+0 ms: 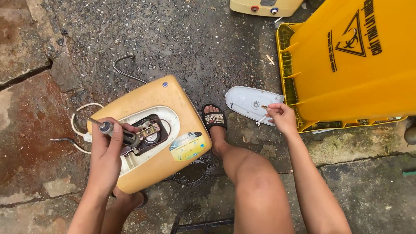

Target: Disassembling and inspecting the internal components of a small water heater using a screwdriver and manual manipulation of wires.

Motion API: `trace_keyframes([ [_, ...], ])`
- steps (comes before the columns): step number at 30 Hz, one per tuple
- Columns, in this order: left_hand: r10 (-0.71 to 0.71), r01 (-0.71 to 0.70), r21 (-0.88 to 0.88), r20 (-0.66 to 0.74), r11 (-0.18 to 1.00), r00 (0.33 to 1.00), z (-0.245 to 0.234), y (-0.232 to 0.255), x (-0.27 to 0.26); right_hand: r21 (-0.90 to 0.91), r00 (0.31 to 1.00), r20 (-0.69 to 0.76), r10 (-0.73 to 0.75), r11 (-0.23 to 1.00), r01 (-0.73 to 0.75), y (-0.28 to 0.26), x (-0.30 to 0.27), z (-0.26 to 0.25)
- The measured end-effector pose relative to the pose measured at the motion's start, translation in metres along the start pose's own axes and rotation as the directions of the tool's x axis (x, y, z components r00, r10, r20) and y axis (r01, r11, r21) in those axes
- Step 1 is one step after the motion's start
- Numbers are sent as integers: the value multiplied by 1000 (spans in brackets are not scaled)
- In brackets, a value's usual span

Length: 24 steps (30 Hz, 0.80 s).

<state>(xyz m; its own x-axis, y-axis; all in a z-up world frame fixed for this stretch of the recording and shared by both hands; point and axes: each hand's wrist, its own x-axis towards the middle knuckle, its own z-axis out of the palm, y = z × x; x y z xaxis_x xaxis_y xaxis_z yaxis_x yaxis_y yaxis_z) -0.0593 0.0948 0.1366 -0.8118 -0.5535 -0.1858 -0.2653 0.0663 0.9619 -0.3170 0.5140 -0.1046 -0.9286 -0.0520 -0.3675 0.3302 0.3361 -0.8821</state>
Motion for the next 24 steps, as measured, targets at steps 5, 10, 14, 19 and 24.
trace_keyframes([
  [5, -102, 100, -36, -48, 994, 994, -3, 4, -1, -232, 985, 23, 172, 959, -162, 69, 25, 23],
  [10, -170, 164, -74, -73, 984, 983, -11, -6, 2, -475, 993, -47, 105, 872, -115, 112, 57, 47],
  [14, -227, 210, -143, -110, 967, 968, -18, -12, 8, -593, 998, 18, -67, 802, 64, 116, 74, 71],
  [19, -251, 214, -198, -181, 956, 951, -18, -6, 17, -792, 980, 176, -91, 579, 196, 113, 93, 88],
  [24, -171, 133, -246, -141, 960, 975, -23, -2, 22, -873, 975, 219, -26, 441, 208, 101, 91, 95],
])
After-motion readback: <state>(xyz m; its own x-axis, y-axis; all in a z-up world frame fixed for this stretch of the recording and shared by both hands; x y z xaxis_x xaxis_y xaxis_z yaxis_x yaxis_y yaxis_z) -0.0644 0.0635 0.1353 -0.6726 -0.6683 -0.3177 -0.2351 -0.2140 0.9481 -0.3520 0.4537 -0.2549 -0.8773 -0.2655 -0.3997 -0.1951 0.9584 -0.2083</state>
